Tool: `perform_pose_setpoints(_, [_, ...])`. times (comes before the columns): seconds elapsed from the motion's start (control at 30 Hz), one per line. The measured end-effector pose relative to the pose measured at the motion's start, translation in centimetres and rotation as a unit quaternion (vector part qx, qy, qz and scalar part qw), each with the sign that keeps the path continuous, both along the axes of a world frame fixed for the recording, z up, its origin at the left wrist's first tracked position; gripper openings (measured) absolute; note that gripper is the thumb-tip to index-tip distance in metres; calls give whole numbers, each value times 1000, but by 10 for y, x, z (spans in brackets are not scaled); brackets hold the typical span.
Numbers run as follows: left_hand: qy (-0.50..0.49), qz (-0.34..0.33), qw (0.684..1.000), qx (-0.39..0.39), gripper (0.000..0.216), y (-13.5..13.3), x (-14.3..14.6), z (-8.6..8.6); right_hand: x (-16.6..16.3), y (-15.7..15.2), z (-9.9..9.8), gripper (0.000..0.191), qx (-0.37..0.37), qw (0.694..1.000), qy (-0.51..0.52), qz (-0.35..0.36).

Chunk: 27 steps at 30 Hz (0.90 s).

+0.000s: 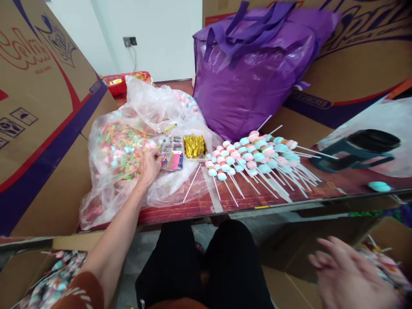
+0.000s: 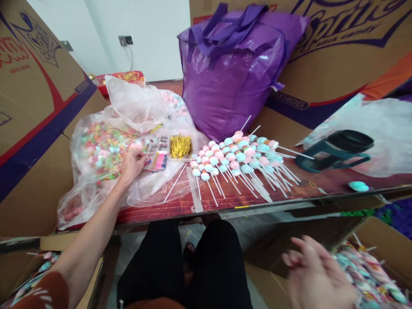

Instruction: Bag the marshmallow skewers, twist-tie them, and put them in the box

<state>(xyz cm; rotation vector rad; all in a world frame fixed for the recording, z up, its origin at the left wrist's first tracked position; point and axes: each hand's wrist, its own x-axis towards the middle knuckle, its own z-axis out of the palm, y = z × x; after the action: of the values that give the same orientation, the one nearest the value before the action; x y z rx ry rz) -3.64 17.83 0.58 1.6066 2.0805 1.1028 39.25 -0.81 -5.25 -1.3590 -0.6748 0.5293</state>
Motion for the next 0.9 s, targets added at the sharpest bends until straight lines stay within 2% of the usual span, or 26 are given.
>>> perform_pose_setpoints(0.07, [-18,15,999,24,10,-11,4,5,-52,3,7,28,-48,996,64,-33])
perform_pose_setpoints(0.1, [-47,20,998,47,12,-20,8,9,-79,6,13,30,-62,997,55,-13])
perform_pose_setpoints(0.2, [-203,-1,971,125,15,-56,30,21,-151,15,33,30,-77,985,-7,157])
perform_pose_setpoints(0.27, [-291,-39,949,117,14,-85,52,23,-186,24,44,31,-53,966,-2,253])
perform_pose_setpoints(0.33, [-351,-69,930,85,13,-111,76,21,-212,34,49,30,-27,950,51,306])
perform_pose_setpoints(0.4, [-410,-64,907,74,14,-133,97,16,-226,39,49,22,-21,948,90,304])
perform_pose_setpoints(0.47, [-484,-26,872,69,21,-150,110,11,-229,40,48,20,-20,956,88,281])
perform_pose_setpoints(0.53, [-578,-19,816,3,29,-160,117,8,-223,36,49,19,-22,960,60,274])
perform_pose_setpoints(0.57, [-630,-33,773,-60,33,-162,119,8,-219,33,52,18,-25,959,47,280])
perform_pose_setpoints(0.63, [-722,-67,664,-182,41,-162,120,9,-210,27,58,18,-31,955,32,293])
perform_pose_setpoints(0.67, [-757,-70,612,-217,41,-160,120,9,-206,25,61,18,-31,954,27,298])
perform_pose_setpoints(0.7, [-783,-59,576,-228,38,-157,120,10,-203,22,64,18,-29,954,19,299])
perform_pose_setpoints(0.73, [-798,-41,560,-219,34,-154,120,10,-201,21,66,19,-27,955,9,297])
perform_pose_setpoints(0.77, [-801,-22,563,-200,30,-151,121,9,-199,20,67,21,-25,956,-3,293])
perform_pose_setpoints(0.8, [-794,-8,581,-177,28,-149,121,9,-198,19,67,23,-26,957,-14,289])
perform_pose_setpoints(0.9, [-738,9,669,-85,28,-149,125,5,-198,18,61,31,-38,960,-30,277])
